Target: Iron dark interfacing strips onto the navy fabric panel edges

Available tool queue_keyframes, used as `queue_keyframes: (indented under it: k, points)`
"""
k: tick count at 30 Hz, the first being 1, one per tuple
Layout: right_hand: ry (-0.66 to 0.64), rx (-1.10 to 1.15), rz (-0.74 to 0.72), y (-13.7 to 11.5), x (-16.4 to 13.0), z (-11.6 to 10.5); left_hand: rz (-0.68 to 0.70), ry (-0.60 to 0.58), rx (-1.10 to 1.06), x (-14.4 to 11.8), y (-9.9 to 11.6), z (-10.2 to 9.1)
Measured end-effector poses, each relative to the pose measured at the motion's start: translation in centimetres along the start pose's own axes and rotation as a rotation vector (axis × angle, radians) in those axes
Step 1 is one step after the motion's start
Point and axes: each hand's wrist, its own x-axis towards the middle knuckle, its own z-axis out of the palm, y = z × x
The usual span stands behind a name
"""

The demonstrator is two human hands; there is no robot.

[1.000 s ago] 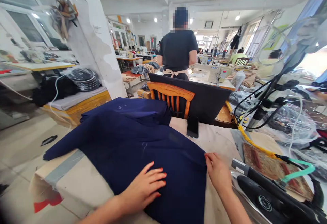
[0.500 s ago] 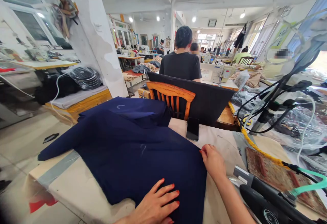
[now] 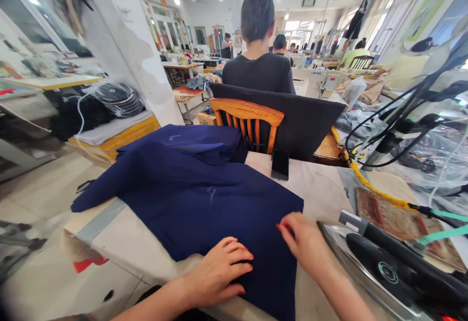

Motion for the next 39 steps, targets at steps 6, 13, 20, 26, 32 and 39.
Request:
queue_keyframes:
  k: [6, 13, 20, 26, 32, 39]
  points:
    - [-0.046, -0.098, -0.289, -4.6, -8.5, 2.4, 0.033, -0.016, 0.049, 0.0, 0.7, -0.2]
    - [0.076, -0.165, -0.329, -4.0, -9.0, 3.1, -0.068, 0.061, 0.134, 0.4, 1.1, 0.7]
    - [-0.006, 0.190, 0.060, -2.5, -8.7, 3.7, -0.154, 0.040, 0.196, 1.3, 0.9, -0.2]
    - [-0.109, 0.343, 0.312, 0.8, -6.6, 3.2, -0.298, 0.046, 0.261, 2.3, -1.0, -1.7]
    - [-0.160, 0.410, 0.458, 2.7, -5.2, 3.3, -0.273, 0.248, 0.323, 3.8, 0.3, 0.7]
    - [-0.241, 0.499, 0.551, 3.1, -4.9, 3.2, -0.151, 0.199, 0.215, 4.4, 5.5, 5.3]
